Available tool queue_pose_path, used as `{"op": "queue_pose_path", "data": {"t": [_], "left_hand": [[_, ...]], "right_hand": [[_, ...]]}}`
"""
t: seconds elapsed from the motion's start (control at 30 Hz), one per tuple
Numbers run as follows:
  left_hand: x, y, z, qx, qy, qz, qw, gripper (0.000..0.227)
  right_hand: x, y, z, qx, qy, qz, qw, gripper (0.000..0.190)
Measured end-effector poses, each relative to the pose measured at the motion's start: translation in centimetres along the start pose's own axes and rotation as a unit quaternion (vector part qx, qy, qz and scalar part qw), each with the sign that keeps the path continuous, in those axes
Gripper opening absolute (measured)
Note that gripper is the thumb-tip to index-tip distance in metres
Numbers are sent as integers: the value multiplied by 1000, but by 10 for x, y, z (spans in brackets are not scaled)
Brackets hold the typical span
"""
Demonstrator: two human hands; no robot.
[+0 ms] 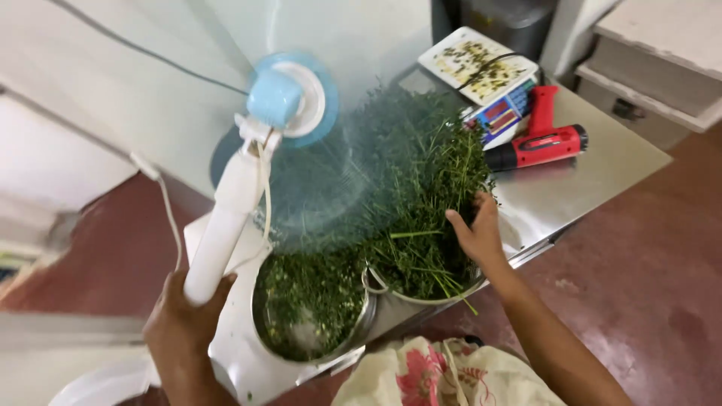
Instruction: Processing tea leaves in a metal bowl using a manual tool and hand sorting
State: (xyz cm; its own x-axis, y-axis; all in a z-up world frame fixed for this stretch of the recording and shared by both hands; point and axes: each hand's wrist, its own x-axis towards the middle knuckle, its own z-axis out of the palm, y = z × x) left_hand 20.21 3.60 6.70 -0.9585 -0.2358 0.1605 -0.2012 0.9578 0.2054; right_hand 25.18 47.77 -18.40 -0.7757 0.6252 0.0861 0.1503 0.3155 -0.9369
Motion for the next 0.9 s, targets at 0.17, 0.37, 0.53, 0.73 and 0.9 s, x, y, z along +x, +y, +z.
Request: {"op": "queue_pose_path", "data": {"t": [0.17, 0.37, 0.53, 0.73, 0.9], "left_hand": [[-17, -1, 8, 15, 45, -15, 999, 75], [-26, -12, 30, 23, 87, -9, 996, 73], [-38, -10, 26, 15, 93, 10, 996, 65], [-42, -7, 24, 35, 98, 1, 995, 66], [-38, -16, 30, 48, 139, 11, 989, 69]], "right_hand": [[0, 16, 26, 24, -10, 18, 1000, 96], [3, -19, 11, 132, -33, 170, 976, 89], [15, -44, 6, 91, -160, 306, 934, 117], [39, -52, 4, -12, -239, 299, 924, 113], [51, -29, 19, 68, -296, 370, 878, 137]]}}
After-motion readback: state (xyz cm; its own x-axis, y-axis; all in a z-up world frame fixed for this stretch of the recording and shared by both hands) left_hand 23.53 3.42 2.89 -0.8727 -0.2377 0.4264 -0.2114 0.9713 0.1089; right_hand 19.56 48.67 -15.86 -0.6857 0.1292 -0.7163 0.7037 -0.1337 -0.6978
